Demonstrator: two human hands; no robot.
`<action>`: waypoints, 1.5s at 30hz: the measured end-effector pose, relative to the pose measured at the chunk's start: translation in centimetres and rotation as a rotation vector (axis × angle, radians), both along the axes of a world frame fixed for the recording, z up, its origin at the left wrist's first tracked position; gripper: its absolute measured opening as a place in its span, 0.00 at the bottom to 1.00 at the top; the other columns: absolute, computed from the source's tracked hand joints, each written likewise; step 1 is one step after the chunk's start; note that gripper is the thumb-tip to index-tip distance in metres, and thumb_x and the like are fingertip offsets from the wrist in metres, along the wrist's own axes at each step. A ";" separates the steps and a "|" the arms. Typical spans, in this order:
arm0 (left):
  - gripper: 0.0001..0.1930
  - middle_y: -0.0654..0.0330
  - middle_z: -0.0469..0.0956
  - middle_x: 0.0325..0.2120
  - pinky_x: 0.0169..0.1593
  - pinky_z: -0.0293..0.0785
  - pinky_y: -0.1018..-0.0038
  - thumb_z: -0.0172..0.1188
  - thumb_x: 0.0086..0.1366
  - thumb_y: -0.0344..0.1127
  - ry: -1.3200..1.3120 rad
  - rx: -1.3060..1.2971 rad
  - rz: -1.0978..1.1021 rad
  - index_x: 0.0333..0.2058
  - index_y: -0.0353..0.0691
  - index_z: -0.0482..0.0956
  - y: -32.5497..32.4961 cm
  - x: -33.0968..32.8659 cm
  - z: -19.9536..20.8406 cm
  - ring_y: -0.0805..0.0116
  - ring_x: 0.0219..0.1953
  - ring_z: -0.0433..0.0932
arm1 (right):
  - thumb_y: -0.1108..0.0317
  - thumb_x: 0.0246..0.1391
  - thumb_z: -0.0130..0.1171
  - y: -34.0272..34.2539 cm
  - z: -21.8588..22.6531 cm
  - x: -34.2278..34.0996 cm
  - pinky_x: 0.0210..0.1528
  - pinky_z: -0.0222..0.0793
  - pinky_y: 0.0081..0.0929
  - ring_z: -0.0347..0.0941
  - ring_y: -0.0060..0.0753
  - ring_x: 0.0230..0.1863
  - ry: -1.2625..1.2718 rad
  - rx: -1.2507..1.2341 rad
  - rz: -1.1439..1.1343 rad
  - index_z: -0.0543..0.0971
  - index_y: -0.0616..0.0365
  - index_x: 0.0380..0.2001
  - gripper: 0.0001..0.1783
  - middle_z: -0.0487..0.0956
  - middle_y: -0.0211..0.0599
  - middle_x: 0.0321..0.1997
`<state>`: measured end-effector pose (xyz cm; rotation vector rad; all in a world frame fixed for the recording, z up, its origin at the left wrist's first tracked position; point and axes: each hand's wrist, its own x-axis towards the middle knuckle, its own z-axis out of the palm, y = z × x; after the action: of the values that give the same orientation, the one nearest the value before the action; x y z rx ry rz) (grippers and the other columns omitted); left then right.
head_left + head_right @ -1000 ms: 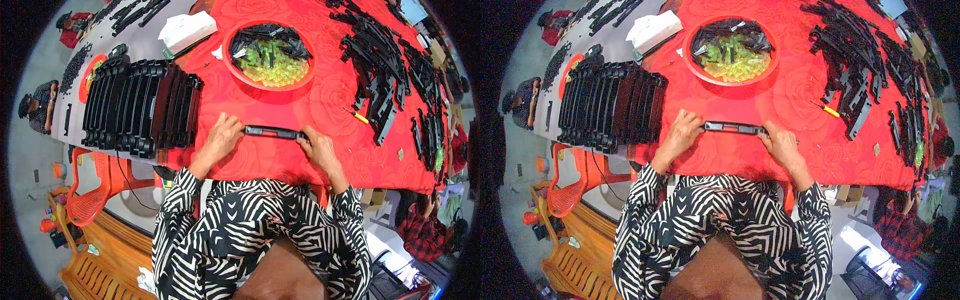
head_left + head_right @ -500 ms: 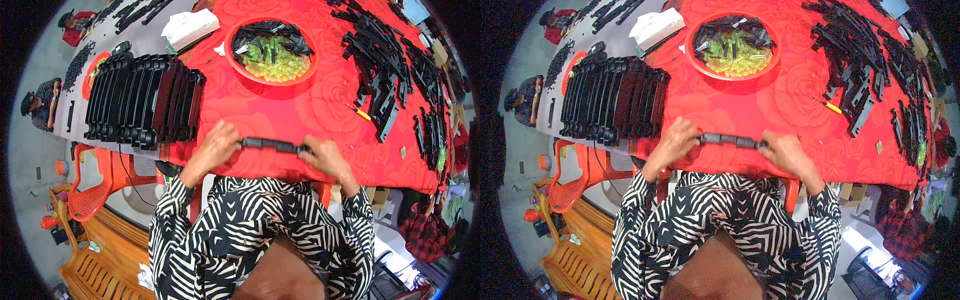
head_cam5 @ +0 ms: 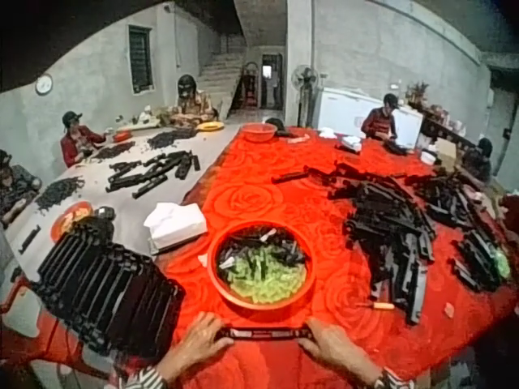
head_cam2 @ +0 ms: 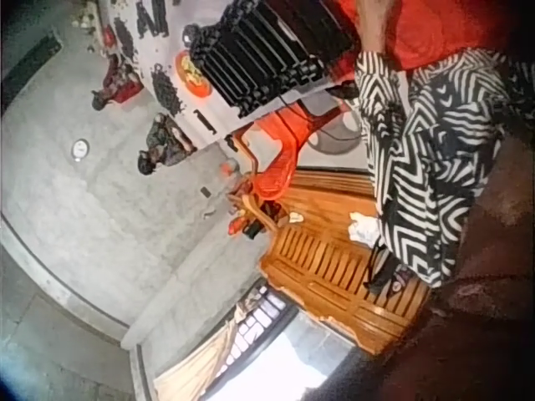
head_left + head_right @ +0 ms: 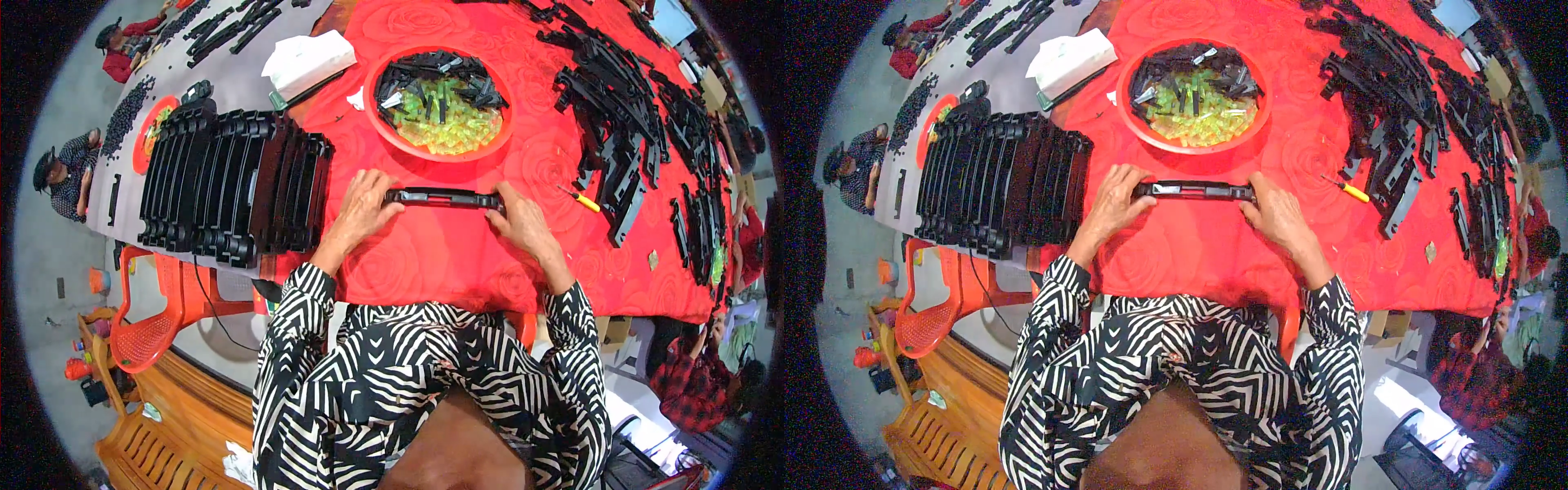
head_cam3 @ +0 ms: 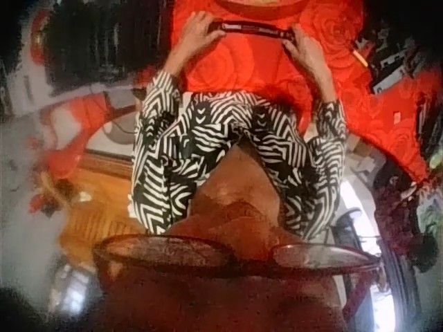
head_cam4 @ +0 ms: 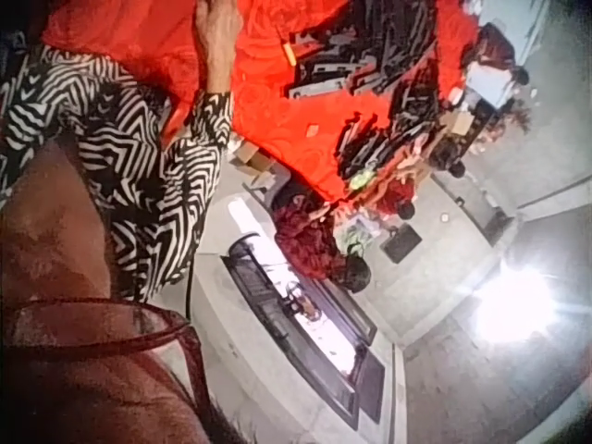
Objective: The person assembles small plastic components and metal parts by hand, applying lubricant or glue to the parts as needed with a dispenser, and using a screwdriver to secure them.
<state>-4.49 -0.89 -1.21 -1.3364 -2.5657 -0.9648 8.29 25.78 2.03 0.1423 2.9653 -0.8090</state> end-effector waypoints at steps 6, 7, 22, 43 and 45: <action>0.23 0.57 0.72 0.34 0.42 0.62 0.60 0.67 0.44 0.40 -0.034 -0.100 -0.019 0.39 0.40 0.72 1.1 0.1 1.0 0.56 0.39 0.67 | 0.75 0.53 0.48 2.3 1.7 -0.9 0.37 0.67 0.27 0.72 0.35 0.33 0.366 -0.183 -0.034 0.70 0.64 0.40 0.11 0.72 0.44 0.31; 0.20 0.57 0.73 0.33 0.43 0.63 0.63 0.65 0.46 0.39 -0.007 -0.068 -0.029 0.38 0.38 0.73 1.3 0.3 1.0 0.56 0.37 0.68 | 0.76 0.54 0.46 2.3 2.3 -1.2 0.37 0.66 0.24 0.71 0.28 0.33 0.413 -0.225 -0.051 0.72 0.64 0.38 0.09 0.73 0.39 0.30; 0.17 0.58 0.73 0.32 0.40 0.62 0.64 0.64 0.47 0.37 -0.120 0.060 -0.064 0.36 0.39 0.74 0.9 0.7 -0.4 0.58 0.37 0.69 | 0.68 0.44 0.55 4.3 3.3 -11.8 0.35 0.67 0.37 0.72 0.44 0.34 0.435 0.071 -0.076 0.76 0.55 0.32 0.10 0.72 0.42 0.29; 0.20 0.57 0.72 0.32 0.43 0.62 0.63 0.64 0.47 0.41 -0.091 0.098 -0.014 0.37 0.38 0.74 0.7 1.3 0.4 0.57 0.39 0.68 | 0.66 0.46 0.54 2.8 2.3 -14.2 0.26 0.68 0.46 0.72 0.53 0.28 0.189 0.423 0.330 0.68 0.54 0.32 0.09 0.68 0.46 0.35; 0.21 0.56 0.72 0.31 0.41 0.63 0.64 0.64 0.47 0.42 0.064 0.130 0.094 0.39 0.36 0.74 0.7 2.1 2.5 0.57 0.37 0.69 | 0.67 0.47 0.53 2.2 3.7 -13.3 0.27 0.67 0.45 0.72 0.53 0.29 0.272 0.363 0.300 0.67 0.54 0.32 0.09 0.68 0.46 0.34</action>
<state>-2.42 -0.24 1.28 -1.1833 -2.4483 -1.0348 -5.04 28.03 5.72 -0.4193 3.2387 -0.2691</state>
